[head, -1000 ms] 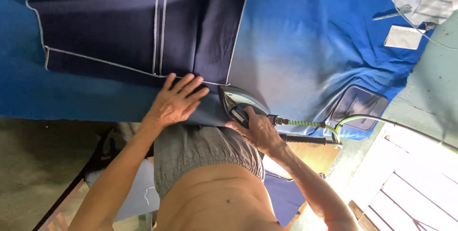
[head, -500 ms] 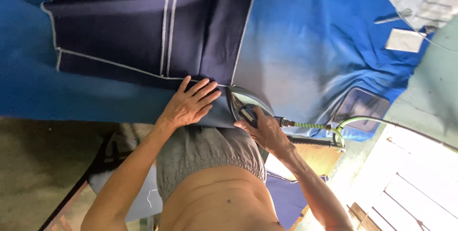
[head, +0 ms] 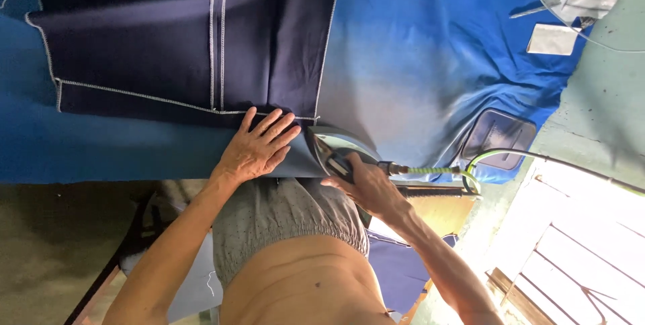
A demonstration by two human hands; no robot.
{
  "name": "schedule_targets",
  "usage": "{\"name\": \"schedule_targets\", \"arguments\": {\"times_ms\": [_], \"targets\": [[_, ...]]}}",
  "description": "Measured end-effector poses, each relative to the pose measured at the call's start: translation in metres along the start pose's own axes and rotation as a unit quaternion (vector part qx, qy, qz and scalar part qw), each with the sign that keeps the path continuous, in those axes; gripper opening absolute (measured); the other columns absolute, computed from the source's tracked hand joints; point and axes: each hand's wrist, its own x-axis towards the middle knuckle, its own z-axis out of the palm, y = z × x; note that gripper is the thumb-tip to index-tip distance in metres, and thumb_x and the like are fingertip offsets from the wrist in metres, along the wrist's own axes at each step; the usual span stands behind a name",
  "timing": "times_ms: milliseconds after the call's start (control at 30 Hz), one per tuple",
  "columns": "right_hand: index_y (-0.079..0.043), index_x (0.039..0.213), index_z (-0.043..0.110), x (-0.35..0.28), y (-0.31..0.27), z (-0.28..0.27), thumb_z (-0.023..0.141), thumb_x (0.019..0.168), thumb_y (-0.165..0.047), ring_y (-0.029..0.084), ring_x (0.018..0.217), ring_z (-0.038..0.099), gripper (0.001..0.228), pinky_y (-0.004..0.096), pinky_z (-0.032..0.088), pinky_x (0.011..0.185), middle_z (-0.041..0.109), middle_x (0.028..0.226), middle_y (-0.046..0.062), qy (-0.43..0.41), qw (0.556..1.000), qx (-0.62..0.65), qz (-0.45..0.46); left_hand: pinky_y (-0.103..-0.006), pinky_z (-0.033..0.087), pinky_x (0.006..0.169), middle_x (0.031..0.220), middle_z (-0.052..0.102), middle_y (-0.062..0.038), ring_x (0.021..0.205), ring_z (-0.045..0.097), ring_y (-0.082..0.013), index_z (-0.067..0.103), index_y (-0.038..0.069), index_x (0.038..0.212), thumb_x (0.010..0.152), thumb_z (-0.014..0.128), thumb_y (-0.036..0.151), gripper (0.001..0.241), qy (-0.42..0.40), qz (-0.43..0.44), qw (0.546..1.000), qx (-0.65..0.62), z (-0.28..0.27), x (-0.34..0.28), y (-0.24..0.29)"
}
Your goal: Ironing and pressing seams of dark blue fabric pieces using a steam iron and a wooden pressing block on an ironing table.
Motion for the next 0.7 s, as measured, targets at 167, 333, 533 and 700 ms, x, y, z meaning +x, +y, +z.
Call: {"name": "schedule_targets", "arguments": {"times_ms": [167,333,533,700], "targets": [[-0.008,0.108,0.053,0.013,-0.008,0.0,0.07,0.091,-0.054,0.047,0.08,0.073,0.052,0.051,0.055,0.069,0.07,0.076,0.027,-0.014,0.998,-0.037,-0.048,-0.056,0.025,0.121,0.159,0.05,0.0,0.146,0.046,-0.024,0.05,0.033,0.155,0.104,0.045,0.036,0.051,0.008,-0.025,1.0,0.015,-0.005,-0.007,-0.002],[-0.006,0.106,0.053,0.024,-0.021,-0.002,0.069,0.092,-0.054,0.045,0.074,0.073,0.053,0.049,0.055,0.065,0.069,0.071,0.026,-0.018,0.994,-0.058,-0.094,-0.0614,0.03,0.113,0.157,0.053,-0.004,0.141,0.05,-0.0285,0.063,0.033,0.143,0.099,0.06,0.037,0.044,-0.009,-0.092,0.991,0.098,-0.055,-0.037,-0.032],[-0.007,0.108,0.054,0.04,-0.02,0.01,0.066,0.092,-0.06,0.043,0.073,0.074,0.057,0.046,0.057,0.065,0.069,0.072,0.026,-0.053,0.985,-0.095,-0.132,-0.0562,0.012,0.126,0.158,0.055,-0.002,0.15,0.042,-0.0258,0.064,0.042,0.145,0.104,0.048,0.044,0.044,0.019,-0.142,0.979,0.146,-0.074,-0.079,-0.063],[-0.008,0.111,0.054,0.037,-0.022,0.001,0.066,0.091,-0.061,0.045,0.075,0.073,0.058,0.049,0.056,0.067,0.07,0.071,0.025,-0.072,0.984,-0.117,-0.114,-0.0549,0.008,0.128,0.161,0.05,-0.003,0.154,0.034,-0.0258,0.062,0.043,0.146,0.104,0.049,0.043,0.044,0.024,-0.145,0.979,0.143,-0.073,-0.08,-0.066]]}}
